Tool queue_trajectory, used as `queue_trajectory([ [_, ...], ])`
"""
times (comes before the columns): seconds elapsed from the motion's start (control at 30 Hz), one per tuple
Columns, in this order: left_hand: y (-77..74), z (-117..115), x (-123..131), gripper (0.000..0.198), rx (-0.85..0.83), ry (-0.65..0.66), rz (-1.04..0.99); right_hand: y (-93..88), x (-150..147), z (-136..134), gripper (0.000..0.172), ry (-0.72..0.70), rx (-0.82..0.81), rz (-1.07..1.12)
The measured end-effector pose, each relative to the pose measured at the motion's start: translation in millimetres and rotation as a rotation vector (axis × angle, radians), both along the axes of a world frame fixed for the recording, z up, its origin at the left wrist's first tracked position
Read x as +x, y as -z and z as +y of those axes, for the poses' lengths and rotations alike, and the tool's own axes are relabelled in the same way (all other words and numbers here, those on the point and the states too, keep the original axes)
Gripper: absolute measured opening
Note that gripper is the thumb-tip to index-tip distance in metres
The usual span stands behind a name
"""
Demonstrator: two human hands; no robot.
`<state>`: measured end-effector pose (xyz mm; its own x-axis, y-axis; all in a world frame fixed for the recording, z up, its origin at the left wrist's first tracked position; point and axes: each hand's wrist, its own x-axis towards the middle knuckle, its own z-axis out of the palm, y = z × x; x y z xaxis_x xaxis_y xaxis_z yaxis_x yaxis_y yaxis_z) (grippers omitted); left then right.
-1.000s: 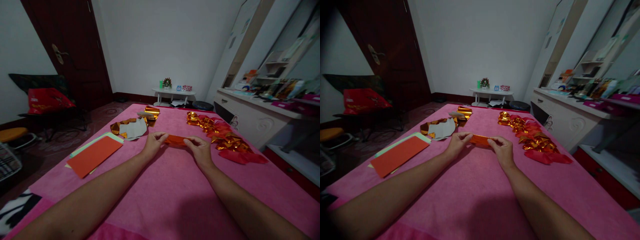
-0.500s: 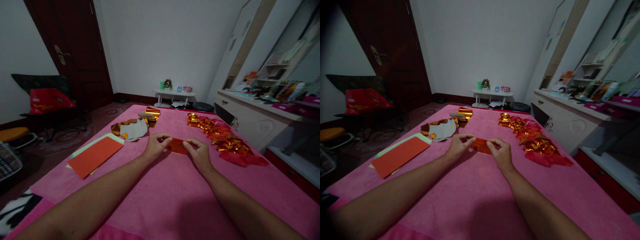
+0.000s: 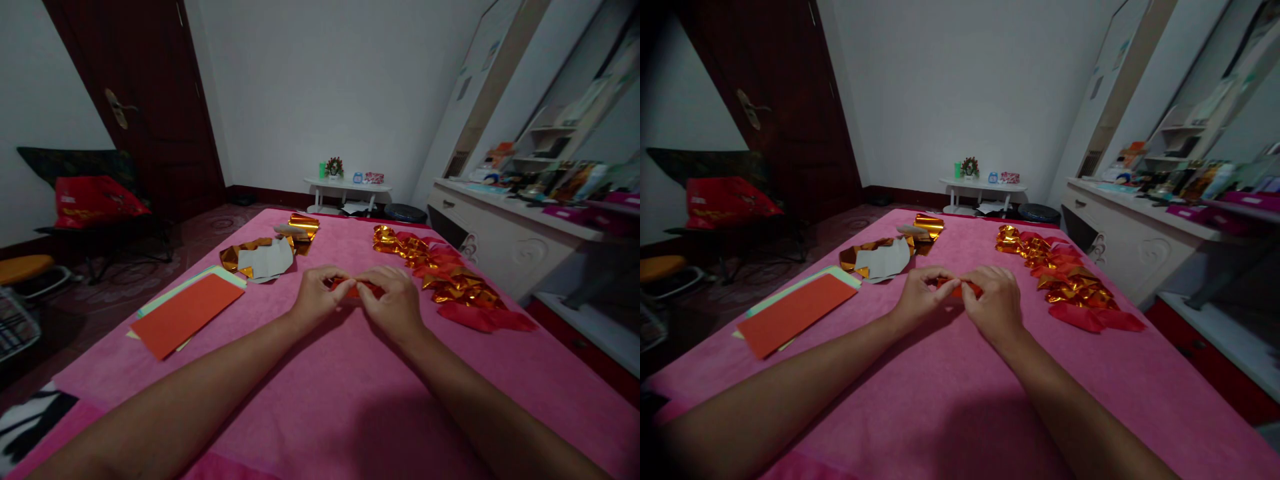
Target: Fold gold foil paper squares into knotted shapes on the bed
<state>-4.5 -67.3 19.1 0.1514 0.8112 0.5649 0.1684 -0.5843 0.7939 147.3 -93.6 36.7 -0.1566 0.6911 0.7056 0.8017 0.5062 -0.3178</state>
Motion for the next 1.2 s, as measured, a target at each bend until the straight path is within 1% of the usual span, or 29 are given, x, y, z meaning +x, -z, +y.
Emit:
queue_trajectory([
  [0.13,-4.9,-3.7,0.3,0.012,0.103,-0.047,0.054,-10.3,-0.6,-2.6,0.011,0.015,-0.006,-0.066],
  [0.2,-8.2,-3.7,-1.1,0.013,0.113,-0.043,0.073,-14.0,1.2,-2.2,0.011,-0.005,-0.033,-0.071],
  [0.37,-15.6,3.4,-7.8,0.016,0.039,-0.064,0.067,-15.9,12.6,5.9,0.014,-0.022,-0.082,-0.067],
  [0.5,-16.2,12.6,-12.5,0.015,-0.024,-0.09,0.02,-14.1,22.0,14.2,0.015,-0.015,-0.11,-0.028],
  [0.67,-13.0,21.4,-14.3,0.017,-0.209,-0.042,-0.136,-14.1,24.3,16.2,0.018,-0.015,-0.185,0.047],
  [0.73,-11.7,24.6,-15.4,0.019,-0.256,-0.017,-0.184,-13.6,24.2,16.1,0.019,-0.006,-0.208,0.067],
  [0.83,-10.3,28.3,-17.5,0.02,-0.272,0.022,-0.223,-11.8,25.4,17.2,0.019,-0.008,-0.227,0.082],
  [0.93,-10.2,29.0,-18.9,0.021,-0.251,0.048,-0.229,-10.8,27.2,18.8,0.018,-0.005,-0.228,0.1],
  [1.07,-11.2,27.6,-19.0,0.025,-0.234,0.048,-0.223,-13.0,26.4,17.7,0.017,0.002,-0.261,0.122],
  [1.2,-10.8,29.2,-18.6,0.029,-0.244,0.054,-0.219,-16.2,23.0,14.2,0.018,-0.036,-0.318,0.192],
])
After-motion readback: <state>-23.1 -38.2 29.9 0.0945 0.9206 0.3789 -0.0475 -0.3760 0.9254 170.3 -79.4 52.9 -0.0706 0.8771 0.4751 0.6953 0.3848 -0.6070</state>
